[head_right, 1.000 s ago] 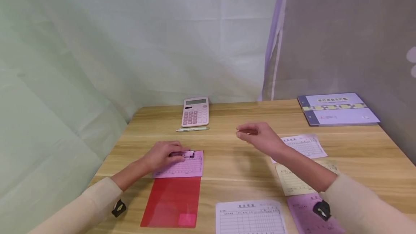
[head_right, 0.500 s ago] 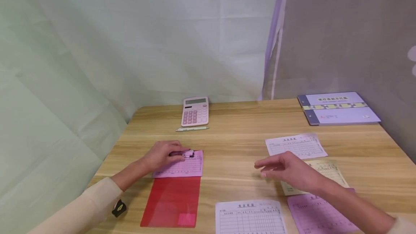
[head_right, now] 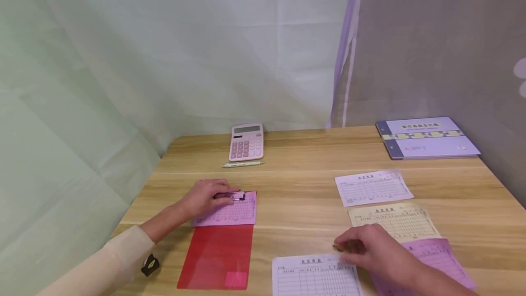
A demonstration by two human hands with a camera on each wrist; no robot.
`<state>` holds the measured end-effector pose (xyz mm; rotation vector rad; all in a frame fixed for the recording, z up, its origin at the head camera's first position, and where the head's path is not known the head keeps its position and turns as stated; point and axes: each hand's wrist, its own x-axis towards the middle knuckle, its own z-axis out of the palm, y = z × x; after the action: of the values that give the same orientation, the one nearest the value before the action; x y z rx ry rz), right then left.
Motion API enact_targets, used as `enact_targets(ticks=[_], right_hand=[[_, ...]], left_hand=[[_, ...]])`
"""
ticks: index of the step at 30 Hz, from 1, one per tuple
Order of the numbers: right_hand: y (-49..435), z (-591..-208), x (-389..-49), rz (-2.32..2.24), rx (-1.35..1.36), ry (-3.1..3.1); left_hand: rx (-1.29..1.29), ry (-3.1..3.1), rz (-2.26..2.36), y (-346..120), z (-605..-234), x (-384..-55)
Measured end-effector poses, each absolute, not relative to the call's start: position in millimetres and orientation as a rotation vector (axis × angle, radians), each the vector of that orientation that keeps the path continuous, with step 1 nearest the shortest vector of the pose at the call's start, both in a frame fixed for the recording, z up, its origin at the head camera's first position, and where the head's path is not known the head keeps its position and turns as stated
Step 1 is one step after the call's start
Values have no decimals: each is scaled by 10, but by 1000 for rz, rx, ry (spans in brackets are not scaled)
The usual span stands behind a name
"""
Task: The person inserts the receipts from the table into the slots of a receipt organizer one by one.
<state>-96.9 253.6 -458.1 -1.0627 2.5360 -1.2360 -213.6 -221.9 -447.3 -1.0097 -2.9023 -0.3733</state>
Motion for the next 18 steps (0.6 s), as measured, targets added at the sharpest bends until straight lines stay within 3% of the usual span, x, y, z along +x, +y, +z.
enact_targets(ticks=[18], right_hand=[[2446,-4567,-892,-1301,-895,2585]], left_hand=[[-1023,-2883,-354,-2224,-4490,-2165]])
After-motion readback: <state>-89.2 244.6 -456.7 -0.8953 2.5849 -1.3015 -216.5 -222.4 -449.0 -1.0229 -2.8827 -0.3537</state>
